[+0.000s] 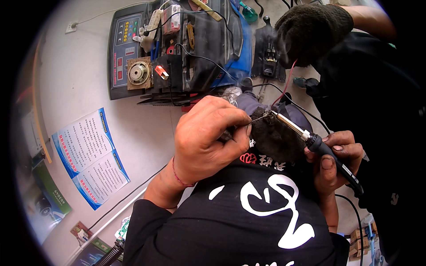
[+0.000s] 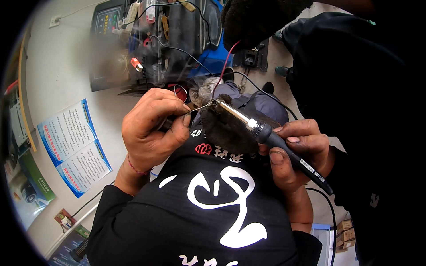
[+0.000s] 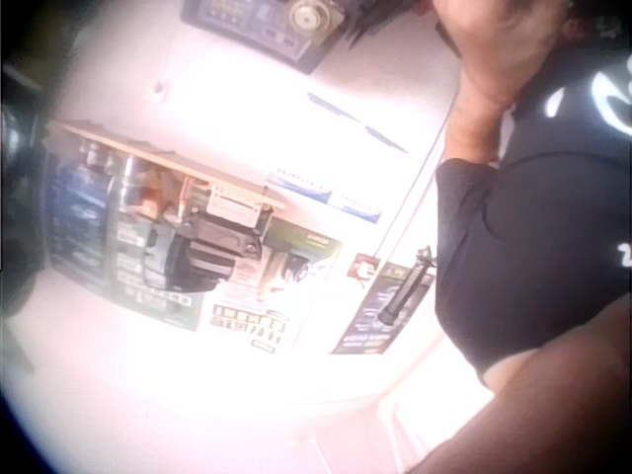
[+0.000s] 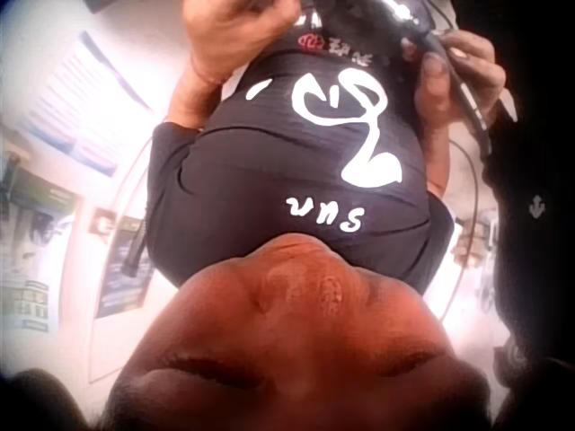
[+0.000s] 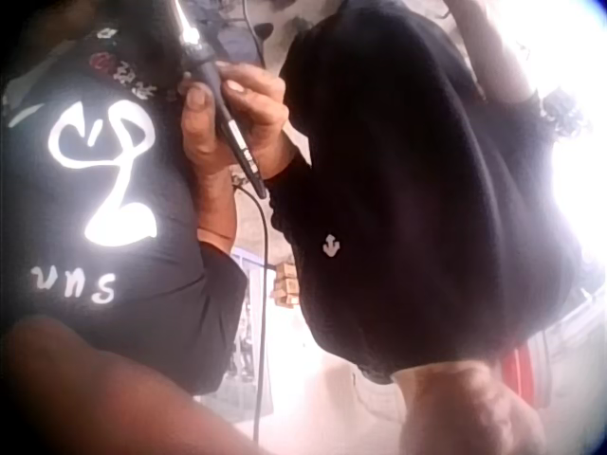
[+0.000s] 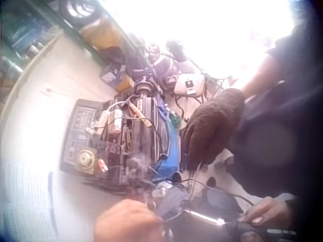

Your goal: The person uses a soldering iron and solder wire to join wires to a small electronic component held in a gloved hand. They repeatedly apply heat and solder to the connection points, generating smoke, and briefly inspect the joint before continuing the process.

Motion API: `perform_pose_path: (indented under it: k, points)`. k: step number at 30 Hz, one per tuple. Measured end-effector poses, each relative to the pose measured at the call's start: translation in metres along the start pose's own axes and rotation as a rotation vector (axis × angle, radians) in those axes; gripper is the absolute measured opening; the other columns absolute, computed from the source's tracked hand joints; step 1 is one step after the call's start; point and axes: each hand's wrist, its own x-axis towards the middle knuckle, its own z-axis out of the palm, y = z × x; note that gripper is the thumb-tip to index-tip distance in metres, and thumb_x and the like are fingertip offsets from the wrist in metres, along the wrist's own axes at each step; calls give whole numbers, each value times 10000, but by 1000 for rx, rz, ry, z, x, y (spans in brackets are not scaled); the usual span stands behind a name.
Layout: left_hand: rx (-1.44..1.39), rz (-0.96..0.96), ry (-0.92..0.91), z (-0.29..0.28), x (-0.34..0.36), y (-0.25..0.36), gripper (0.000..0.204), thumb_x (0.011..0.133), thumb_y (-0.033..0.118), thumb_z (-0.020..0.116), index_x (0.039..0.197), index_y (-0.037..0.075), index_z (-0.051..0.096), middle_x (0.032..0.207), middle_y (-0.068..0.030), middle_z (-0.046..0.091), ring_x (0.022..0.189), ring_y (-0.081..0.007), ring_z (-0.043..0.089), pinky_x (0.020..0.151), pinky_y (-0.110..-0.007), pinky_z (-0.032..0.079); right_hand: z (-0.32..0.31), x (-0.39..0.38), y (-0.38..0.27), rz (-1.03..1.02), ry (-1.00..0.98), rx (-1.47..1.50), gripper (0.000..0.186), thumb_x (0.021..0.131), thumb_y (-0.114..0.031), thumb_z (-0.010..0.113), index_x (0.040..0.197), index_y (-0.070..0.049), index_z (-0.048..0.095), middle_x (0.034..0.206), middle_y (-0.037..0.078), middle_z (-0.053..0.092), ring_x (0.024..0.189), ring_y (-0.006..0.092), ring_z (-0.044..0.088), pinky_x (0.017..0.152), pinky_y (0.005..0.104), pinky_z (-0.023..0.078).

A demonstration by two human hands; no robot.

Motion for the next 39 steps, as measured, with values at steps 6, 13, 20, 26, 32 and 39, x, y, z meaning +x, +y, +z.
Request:
perform_pose_path:
  k: [6, 13, 20, 26, 32, 39]
  points:
    - [11, -4, -11, 0, 0, 1, 225, 697, -124, 704, 890, -14, 669, 824, -103, 659, 768, -220, 633, 704, -319, 510, -1, -1, 0, 7, 7, -25, 347, 894, -171, 748, 1023, -52, 450, 970, 147, 561, 674, 154, 669, 575, 259, 608]
    - [15, -7, -12, -1, 0, 1, 232, 689, -118, 709, 892, -10, 671, 827, -103, 666, 771, -226, 639, 715, -327, 516, -3, 0, 3, -33, -24, -72, 355, 893, -177, 754, 1033, -50, 453, 959, 145, 565, 665, 155, 670, 567, 256, 607]
    - [29, 10, -12, -3, 1, 3, 237, 691, -120, 706, 895, -4, 671, 826, -98, 668, 766, -228, 643, 719, -330, 521, -5, 3, 4, -102, -76, -146, 348, 896, -164, 748, 1041, -48, 453, 965, 147, 564, 664, 158, 672, 579, 261, 608]
    - [95, 36, 3, -2, 0, 1, 240, 677, -112, 712, 885, 1, 666, 818, -101, 662, 764, -238, 645, 714, -331, 523, -3, 3, 3, -95, -73, -148, 343, 897, -164, 746, 1032, -53, 451, 966, 143, 564, 662, 155, 671, 586, 260, 608]
    - [150, 100, -3, -2, 5, 6, 264, 654, -100, 717, 884, 18, 663, 811, -99, 656, 751, -255, 642, 693, -335, 523, -5, 4, 3, -109, -91, -175, 347, 899, -171, 747, 1033, -54, 449, 965, 141, 563, 665, 155, 674, 584, 261, 608]
    - [174, 118, -20, -2, 6, 9, 276, 631, -57, 741, 881, 24, 659, 805, -93, 658, 746, -262, 643, 669, -337, 527, -2, 1, 2, -56, -53, -86, 349, 894, -155, 748, 1044, -51, 450, 993, 141, 556, 697, 160, 688, 593, 260, 623]
